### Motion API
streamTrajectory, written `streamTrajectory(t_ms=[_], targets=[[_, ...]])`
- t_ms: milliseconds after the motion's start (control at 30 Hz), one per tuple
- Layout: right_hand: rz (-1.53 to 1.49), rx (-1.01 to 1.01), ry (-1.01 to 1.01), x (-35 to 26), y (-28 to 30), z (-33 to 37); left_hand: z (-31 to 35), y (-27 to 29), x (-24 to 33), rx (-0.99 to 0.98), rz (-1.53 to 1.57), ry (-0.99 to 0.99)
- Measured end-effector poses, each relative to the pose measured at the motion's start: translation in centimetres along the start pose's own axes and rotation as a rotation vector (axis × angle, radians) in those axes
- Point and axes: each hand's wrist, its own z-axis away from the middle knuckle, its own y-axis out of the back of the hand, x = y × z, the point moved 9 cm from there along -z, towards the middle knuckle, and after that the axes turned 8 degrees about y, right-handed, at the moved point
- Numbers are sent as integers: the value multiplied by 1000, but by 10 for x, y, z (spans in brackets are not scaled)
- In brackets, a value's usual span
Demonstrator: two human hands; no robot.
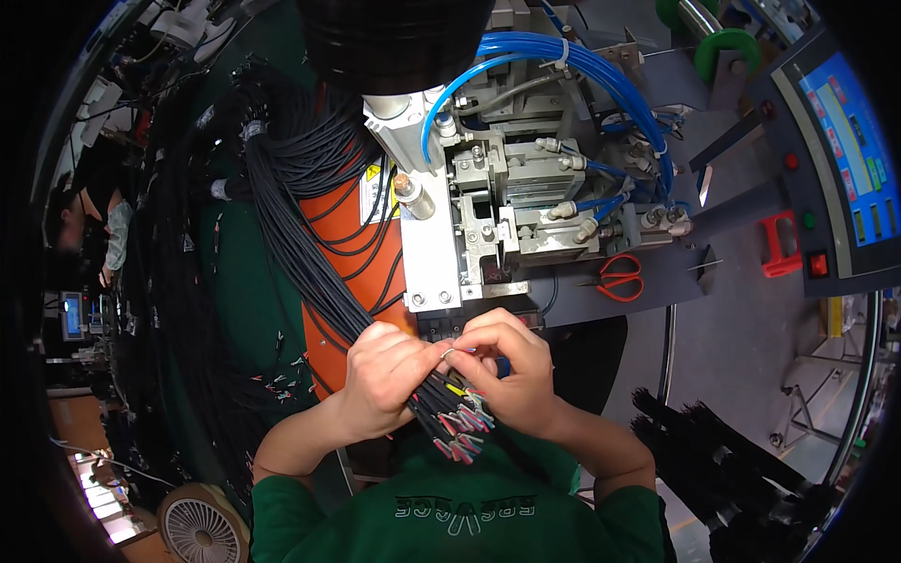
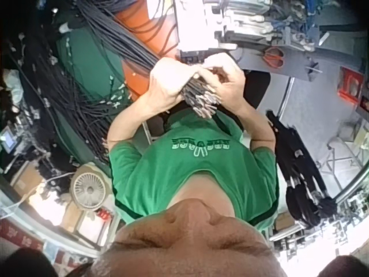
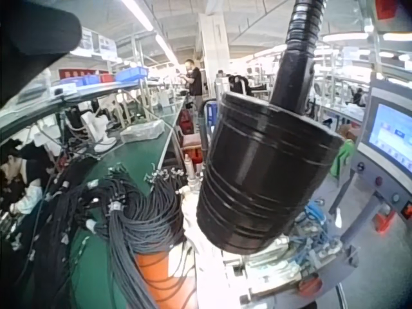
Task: The person processes cable bundles by repeatedly separating colored wire leads from each cable end, inserting them into a machine to crimp connectors, and repositioning the cable bundles across the workbench.
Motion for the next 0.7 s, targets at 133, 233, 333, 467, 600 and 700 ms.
streamTrajectory(t_ms=[133,233,333,467,600,700], targets=[[590,80,451,-38,-17,8,-5,-3,2,57,-59,25],[453,13,311,-28,-5,7,-4,-5,2,64,-105,-2],[-370,39,-220,21,4,5,-3,-10,4,51,-153,-29],[-681,-23,-451,39,-5,12,-3,-13,0,26,-138,-34],[-561,-59,-394,36,-3,8,-5,-14,-4,40,-64,-31],[-391,-1,-290,31,3,2,-6,-12,-5,47,-18,-11]])
